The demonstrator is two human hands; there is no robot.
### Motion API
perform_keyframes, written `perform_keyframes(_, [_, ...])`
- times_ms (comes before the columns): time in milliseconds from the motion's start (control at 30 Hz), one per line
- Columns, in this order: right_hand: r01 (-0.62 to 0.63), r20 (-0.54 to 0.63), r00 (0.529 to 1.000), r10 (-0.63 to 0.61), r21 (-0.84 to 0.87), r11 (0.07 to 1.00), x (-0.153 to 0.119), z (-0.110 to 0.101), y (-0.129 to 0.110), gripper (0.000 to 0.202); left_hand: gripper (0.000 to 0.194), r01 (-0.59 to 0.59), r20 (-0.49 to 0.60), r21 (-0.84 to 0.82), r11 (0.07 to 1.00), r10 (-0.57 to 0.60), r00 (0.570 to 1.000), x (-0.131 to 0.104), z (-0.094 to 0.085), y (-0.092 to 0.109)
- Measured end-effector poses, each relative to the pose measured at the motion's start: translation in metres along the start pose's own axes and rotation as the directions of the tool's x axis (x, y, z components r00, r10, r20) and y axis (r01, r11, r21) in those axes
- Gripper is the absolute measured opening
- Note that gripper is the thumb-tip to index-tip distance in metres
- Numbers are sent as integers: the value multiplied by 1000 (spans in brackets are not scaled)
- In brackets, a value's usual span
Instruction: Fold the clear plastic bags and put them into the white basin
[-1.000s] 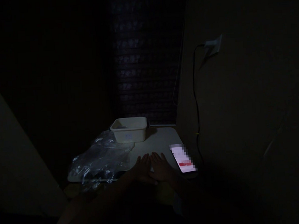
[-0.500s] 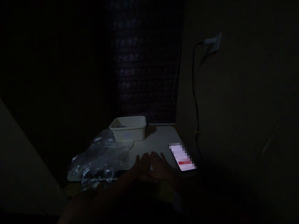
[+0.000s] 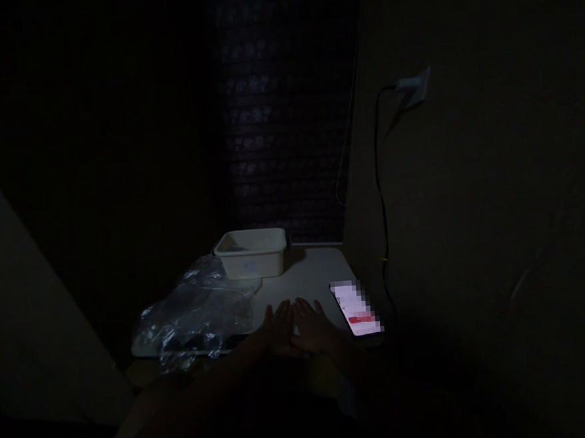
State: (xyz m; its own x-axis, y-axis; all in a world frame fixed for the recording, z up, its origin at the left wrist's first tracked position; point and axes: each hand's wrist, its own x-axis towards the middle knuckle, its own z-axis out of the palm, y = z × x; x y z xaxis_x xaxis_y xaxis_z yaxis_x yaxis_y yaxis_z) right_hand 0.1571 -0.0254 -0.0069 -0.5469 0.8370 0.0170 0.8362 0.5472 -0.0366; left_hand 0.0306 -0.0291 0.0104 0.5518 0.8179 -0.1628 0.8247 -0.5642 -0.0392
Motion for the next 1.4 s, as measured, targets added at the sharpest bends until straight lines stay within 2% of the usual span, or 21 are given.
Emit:
perform_keyframes(167, [-1, 17, 1000, 1, 10, 1000, 0, -5, -1, 69, 95, -38, -70, 18, 999, 39, 997, 0, 3, -3])
perform_keyframes(300, [15, -39, 999, -16, -11, 1000, 0, -5, 0, 71, 94, -80, -173, 31, 996, 84, 981, 2, 8, -3])
perform_keyframes(433, [-6, -53, 999, 5, -32, 999, 0, 0, 1, 67, 96, -66, -151, 20, 998, 69, 986, 3, 11, -1])
perform_keyframes(667, [-3, -29, 1000, 3, -23, 1000, -1, 2, 2, 68, 96, -41, -66, -17, 999, 39, 997, -2, 2, 3])
perform_keyframes(967, [-35, 14, 999, 35, -3, 999, 1, 4, 3, 70, 93, -11, -6, -11, 1000, 11, 1000, 0, 0, 4])
perform_keyframes(1400, [-15, 37, 999, 14, 18, 1000, -2, -2, 1, 70, 92, 4, 8, -8, 1000, -4, 1000, 1, 0, 6])
